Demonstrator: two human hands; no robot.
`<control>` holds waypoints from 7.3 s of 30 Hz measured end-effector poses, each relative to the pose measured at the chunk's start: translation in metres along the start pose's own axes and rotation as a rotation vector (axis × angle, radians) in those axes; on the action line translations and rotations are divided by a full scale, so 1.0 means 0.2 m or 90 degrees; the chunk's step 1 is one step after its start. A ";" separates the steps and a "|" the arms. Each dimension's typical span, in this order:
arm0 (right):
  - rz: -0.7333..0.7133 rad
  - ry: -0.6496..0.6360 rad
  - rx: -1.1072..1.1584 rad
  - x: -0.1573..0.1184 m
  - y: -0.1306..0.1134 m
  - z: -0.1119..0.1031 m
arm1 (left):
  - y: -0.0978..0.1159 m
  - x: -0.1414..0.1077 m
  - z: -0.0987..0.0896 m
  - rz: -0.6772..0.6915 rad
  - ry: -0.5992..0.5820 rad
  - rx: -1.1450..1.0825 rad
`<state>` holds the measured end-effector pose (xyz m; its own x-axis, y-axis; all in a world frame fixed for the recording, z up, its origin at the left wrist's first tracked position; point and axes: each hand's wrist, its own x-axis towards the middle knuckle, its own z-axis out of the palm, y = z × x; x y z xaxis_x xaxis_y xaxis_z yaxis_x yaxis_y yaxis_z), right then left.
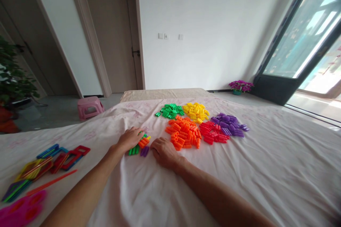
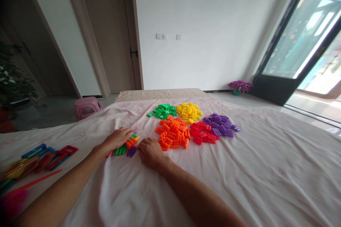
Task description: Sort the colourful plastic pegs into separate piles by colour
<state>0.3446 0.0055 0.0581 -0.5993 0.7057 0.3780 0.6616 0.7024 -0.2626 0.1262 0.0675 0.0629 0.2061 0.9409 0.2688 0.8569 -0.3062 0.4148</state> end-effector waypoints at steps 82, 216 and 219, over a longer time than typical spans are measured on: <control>0.095 -0.001 -0.106 0.22 -0.15 -0.01 | -0.24 -0.33 -0.12 -0.325 0.180 -0.167; 0.593 0.202 -0.245 -0.72 1.03 -0.67 | -0.30 -0.29 -0.06 -0.253 0.102 -0.249; 0.625 0.178 -0.249 -0.74 1.05 -0.68 | -0.31 -0.29 -0.06 -0.252 0.104 -0.254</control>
<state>0.6335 0.0360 0.0672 0.3591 0.8614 0.3592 0.9223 -0.2686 -0.2779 0.0558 0.0300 0.0321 -0.1957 0.9700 0.1446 0.6035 0.0029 0.7974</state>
